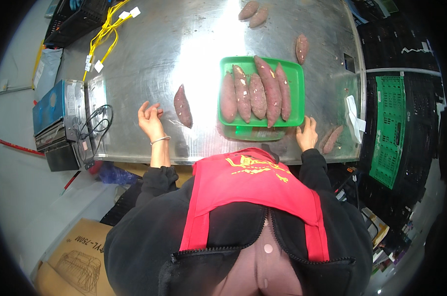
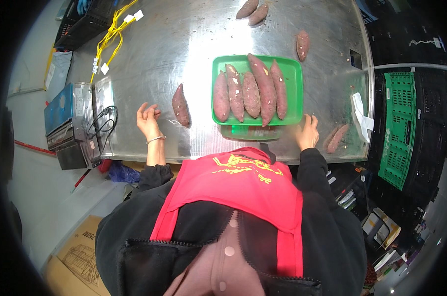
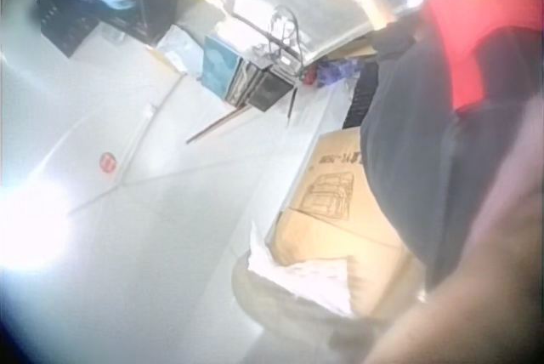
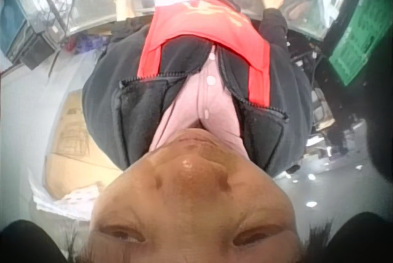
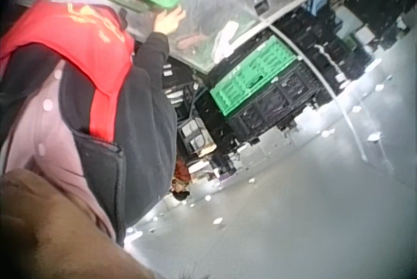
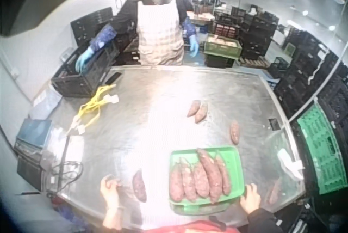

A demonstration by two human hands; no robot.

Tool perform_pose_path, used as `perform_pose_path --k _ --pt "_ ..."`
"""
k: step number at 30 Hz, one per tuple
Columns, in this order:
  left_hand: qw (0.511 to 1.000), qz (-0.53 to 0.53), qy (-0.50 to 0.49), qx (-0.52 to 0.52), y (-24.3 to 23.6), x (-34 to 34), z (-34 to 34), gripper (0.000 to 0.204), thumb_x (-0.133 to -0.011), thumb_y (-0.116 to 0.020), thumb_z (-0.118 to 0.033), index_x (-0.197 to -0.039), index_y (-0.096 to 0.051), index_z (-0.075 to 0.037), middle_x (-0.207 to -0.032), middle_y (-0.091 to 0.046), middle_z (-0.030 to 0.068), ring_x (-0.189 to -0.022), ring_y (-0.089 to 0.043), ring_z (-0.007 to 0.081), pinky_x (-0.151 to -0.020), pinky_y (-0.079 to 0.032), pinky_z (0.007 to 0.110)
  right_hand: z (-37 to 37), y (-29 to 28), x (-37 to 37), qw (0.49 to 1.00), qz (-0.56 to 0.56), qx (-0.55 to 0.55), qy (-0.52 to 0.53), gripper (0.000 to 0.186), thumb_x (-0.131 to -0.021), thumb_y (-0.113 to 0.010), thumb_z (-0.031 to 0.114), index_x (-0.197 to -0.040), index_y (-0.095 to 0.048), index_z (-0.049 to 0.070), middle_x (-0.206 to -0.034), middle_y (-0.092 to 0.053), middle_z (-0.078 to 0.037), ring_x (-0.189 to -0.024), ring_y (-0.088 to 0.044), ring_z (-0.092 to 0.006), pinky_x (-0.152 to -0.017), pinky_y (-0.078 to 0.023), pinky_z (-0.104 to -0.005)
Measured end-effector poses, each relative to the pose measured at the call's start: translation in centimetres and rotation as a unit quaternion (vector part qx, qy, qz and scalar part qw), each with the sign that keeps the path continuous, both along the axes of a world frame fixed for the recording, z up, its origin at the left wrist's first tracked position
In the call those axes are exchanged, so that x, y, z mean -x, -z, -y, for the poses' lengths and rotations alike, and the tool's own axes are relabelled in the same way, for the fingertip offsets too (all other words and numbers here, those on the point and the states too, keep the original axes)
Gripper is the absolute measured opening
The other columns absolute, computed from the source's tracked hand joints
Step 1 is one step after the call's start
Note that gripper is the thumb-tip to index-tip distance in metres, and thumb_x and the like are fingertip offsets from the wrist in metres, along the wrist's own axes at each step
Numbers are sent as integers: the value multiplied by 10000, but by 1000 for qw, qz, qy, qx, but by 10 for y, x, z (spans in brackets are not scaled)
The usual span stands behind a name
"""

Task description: The person picks sweet potatoes from a metal table and places them into a green tray on a scale. They repeatedly add or remove potatoes to adjust the weight, then hand the tray to a coworker who bags the contents. The cycle repeats with new potatoes.

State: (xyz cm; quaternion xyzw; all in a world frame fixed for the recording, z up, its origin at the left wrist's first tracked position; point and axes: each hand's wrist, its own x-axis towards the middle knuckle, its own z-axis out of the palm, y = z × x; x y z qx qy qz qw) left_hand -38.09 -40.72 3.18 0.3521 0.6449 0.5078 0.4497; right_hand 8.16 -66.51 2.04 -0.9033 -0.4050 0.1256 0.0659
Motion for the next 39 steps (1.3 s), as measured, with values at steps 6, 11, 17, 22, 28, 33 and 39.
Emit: perform_pose_path --k 6,11,17,22,28,33,39 --pt "1000 0 15 -12 -5 -8 -31 310 -973 -516 40 -1282 -544 44 -1005 -725 152 -761 -652 144 -731 -563 261 -1 -2 7 1000 3 7 9 532 -844 -687 145 -1346 -518 98 -1485 -424 -225 -1079 -628 -471 -920 -512 -520" --pt "989 -35 142 -24 -15 -59 -93 271 -984 -553 -23 -1244 -588 44 -986 -734 127 -795 -661 137 -761 -567 272 -5 -5 12 1000 19 -7 13 497 -829 -678 107 -1303 -533 63 -1460 -445 -214 -1112 -609 -457 -929 -513 -511" --pt "911 -143 359 -146 -11 -179 -198 301 -945 -652 -115 -1226 -633 -9 -1014 -733 116 -925 -694 189 -823 -565 313 -8 -8 8 998 -7 -29 49 524 -834 -686 93 -1332 -527 70 -1451 -456 -202 -1119 -608 -453 -935 -511 -501" --pt "769 -333 490 -240 4 -299 -260 427 -889 -730 -238 -1263 -620 -63 -1351 -569 192 -1198 -595 320 -954 -528 425 -14 -16 2 994 -40 -49 93 496 -853 -693 121 -1325 -542 85 -1440 -477 -192 -1180 -589 -431 -951 -507 -483" --pt "737 -428 492 -177 31 -406 -269 1167 -684 -891 -472 -1587 -202 -205 -1578 -185 332 -1427 -269 531 -1143 -326 574 -49 -28 -32 984 -9 -138 113 430 -863 -678 104 -1279 -579 56 -1399 -516 -181 -1196 -578 -409 -978 -491 -457" --pt "734 -507 444 -89 39 -451 -264 1292 -631 -919 -495 -1611 -117 -241 -1583 -187 330 -1444 -270 487 -1120 -338 591 -126 -18 -93 961 -38 -263 72 423 -854 -698 94 -1262 -598 42 -1291 -591 -173 -1193 -589 -372 -1017 -470 -424" --pt "709 -543 440 -97 36 -447 -268 1199 -642 -895 -399 -1583 -192 -158 -1405 -381 305 -1304 -393 451 -1075 -370 551 -227 11 -128 957 -89 -252 115 615 -826 -782 287 -1330 -554 17 -1291 -625 -187 -1218 -577 -359 -1036 -450 -441"
